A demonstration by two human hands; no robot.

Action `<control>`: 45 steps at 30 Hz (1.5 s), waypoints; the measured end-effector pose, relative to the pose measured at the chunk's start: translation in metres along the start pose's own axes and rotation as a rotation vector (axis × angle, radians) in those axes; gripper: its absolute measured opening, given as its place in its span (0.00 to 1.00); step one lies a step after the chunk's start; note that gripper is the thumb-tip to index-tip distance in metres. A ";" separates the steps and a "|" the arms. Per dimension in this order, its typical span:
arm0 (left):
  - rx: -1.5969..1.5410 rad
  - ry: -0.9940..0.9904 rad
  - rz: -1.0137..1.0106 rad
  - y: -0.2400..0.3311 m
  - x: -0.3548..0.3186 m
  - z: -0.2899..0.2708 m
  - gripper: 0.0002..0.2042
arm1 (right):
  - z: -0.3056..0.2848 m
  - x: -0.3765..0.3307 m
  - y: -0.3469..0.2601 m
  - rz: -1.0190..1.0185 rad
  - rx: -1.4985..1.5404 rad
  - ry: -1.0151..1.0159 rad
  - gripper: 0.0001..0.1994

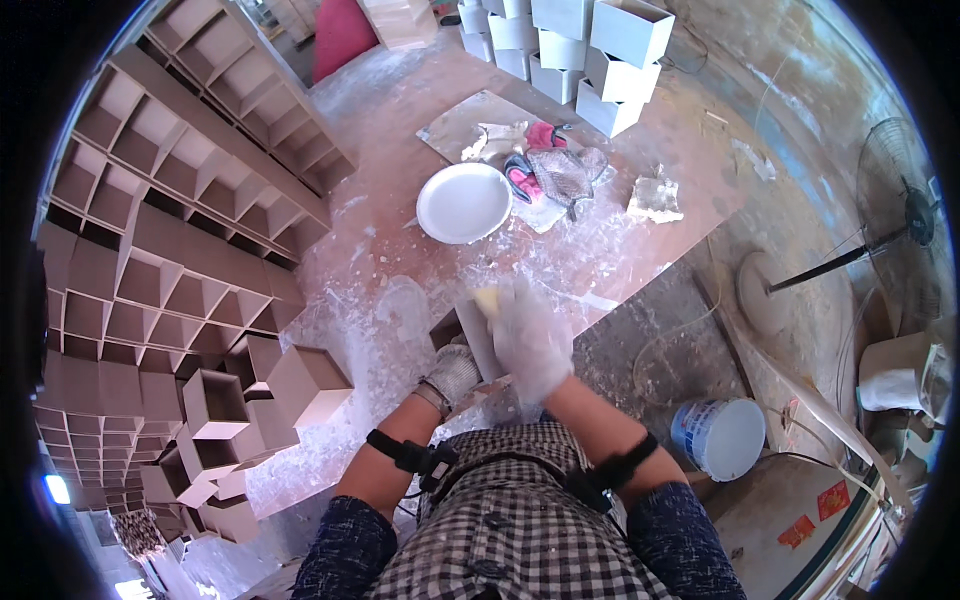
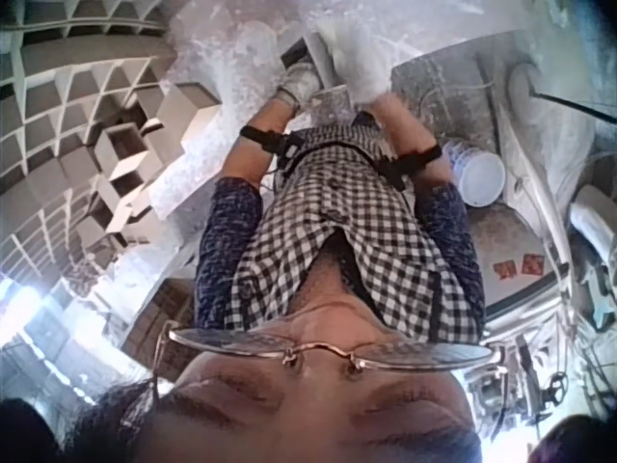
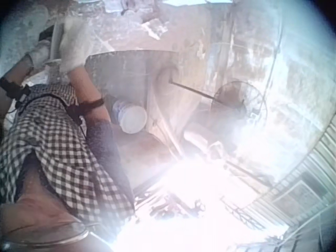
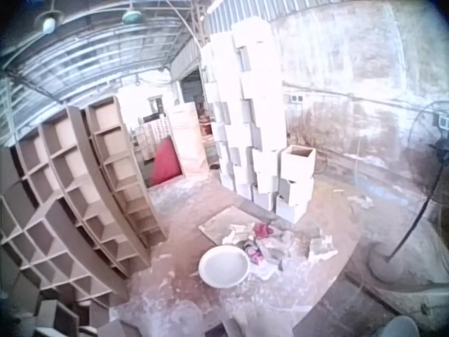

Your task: Applying finishing material or adhesive to the edges of small wooden boxes using a sponge.

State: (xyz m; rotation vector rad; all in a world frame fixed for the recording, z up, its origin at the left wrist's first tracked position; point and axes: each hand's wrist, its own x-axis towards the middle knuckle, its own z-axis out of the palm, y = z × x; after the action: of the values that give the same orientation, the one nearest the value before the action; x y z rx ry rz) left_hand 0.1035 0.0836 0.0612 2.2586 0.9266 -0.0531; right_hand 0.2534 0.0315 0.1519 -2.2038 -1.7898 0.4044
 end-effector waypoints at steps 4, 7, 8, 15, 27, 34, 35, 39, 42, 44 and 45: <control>-0.098 -0.086 -0.148 0.004 -0.005 -0.004 0.27 | -0.023 -0.077 -0.024 -0.025 0.082 0.024 0.21; -0.278 -0.392 -0.299 -0.069 0.014 0.054 0.27 | -0.023 -0.065 -0.036 -0.122 0.072 0.051 0.20; -0.265 -0.408 -0.273 -0.043 0.020 0.037 0.27 | -0.010 -0.038 -0.025 -0.149 0.129 0.199 0.22; -0.024 0.065 0.035 -0.071 0.014 0.061 0.22 | -0.009 -0.039 -0.037 -0.232 0.132 0.214 0.21; 0.109 -0.087 -0.025 -0.019 -0.003 0.007 0.30 | -0.046 -0.044 0.030 -0.203 0.365 0.284 0.19; -0.428 -0.053 -0.145 -0.061 0.017 0.029 0.28 | -0.017 -0.056 0.008 -0.119 0.308 0.183 0.21; -0.236 -0.062 -0.067 -0.048 0.017 0.018 0.27 | -0.012 -0.075 0.015 -0.105 0.310 0.180 0.21; 0.211 -0.020 -0.112 -0.024 0.015 0.004 0.23 | 0.027 -0.152 0.050 -0.027 0.527 0.165 0.28; -0.778 0.194 0.213 -0.083 0.011 0.034 0.21 | 0.028 -0.152 0.044 -0.102 0.661 0.326 0.31; -0.057 -0.061 0.291 -0.036 0.019 0.001 0.22 | 0.003 -0.138 0.038 -0.171 0.499 0.469 0.32; 0.673 -0.288 0.350 -0.003 0.019 -0.023 0.22 | -0.005 -0.129 0.031 -0.160 0.497 0.474 0.32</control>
State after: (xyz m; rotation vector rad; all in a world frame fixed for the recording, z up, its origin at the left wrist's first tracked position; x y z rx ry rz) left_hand 0.1104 0.1111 0.0719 2.8899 0.3722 -0.5940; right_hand 0.2578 -0.1012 0.1503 -1.6315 -1.4085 0.2309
